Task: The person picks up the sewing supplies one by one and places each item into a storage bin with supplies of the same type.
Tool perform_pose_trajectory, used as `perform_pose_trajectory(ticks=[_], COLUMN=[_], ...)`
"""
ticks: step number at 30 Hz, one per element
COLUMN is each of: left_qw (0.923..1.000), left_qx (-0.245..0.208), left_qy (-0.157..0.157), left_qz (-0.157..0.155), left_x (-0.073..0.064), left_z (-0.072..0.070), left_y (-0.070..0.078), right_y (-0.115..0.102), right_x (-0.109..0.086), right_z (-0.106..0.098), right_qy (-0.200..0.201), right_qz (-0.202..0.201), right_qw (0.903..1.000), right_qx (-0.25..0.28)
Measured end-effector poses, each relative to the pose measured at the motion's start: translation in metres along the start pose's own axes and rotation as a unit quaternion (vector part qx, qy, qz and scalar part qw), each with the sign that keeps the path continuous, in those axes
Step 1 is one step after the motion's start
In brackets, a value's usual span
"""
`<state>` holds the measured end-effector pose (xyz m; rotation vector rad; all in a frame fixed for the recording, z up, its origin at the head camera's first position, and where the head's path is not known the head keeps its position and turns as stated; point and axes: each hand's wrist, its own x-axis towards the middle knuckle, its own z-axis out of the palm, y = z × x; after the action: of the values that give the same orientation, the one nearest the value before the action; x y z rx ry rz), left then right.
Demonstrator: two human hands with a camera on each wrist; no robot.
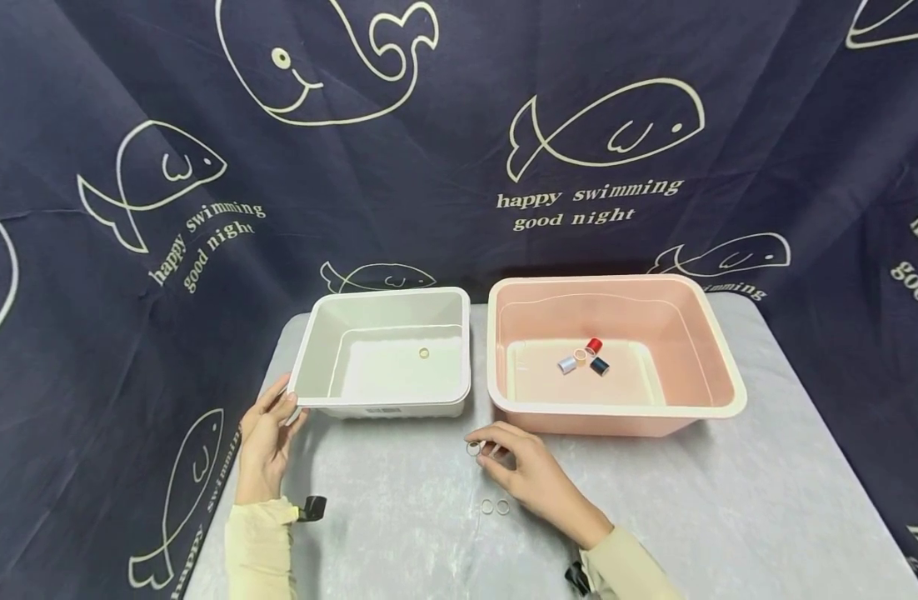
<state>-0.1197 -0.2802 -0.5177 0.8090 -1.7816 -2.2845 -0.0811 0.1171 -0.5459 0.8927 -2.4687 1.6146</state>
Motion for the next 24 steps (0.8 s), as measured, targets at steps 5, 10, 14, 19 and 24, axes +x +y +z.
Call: perform_pose_trajectory(ticks=[5, 10, 14, 19, 24], left_qw=[1.0000, 0.9999, 0.9999, 1.0000, 0.9999], left_qx=[-0.008, -0.013, -0.008, -0.007, 0.001], left_qy=[-0.001, -0.005, -0.012, -0.003, 0.000], left_qz=[-0.003, 0.003, 0.002, 0.006, 0.013], left_x=[0.001, 0.003, 0.003, 0.002, 0.003], left_z=[-0.002, -0.003, -0.002, 0.000, 0.001], left_y=[0.002, 0.000, -0.002, -0.004, -0.003], right_y=[-0.009, -0.019, -0.026, -0.033, -0.041], right_x=[0.017, 0.034, 0.047, 0.062, 0.078], right_z=[0.000, 0.000, 0.002, 0.005, 0.006], right_qy=[0.004, -0.002, -0.010, -0.026, -0.034], right_qz=[-0.020, -0.022, -0.020, -0.022, -0.017], right_qw=[0.9998, 0.9997, 0.9997, 0.9992, 0.9988], right_qx=[0.005, -0.006, -0.001, 0.022, 0.030])
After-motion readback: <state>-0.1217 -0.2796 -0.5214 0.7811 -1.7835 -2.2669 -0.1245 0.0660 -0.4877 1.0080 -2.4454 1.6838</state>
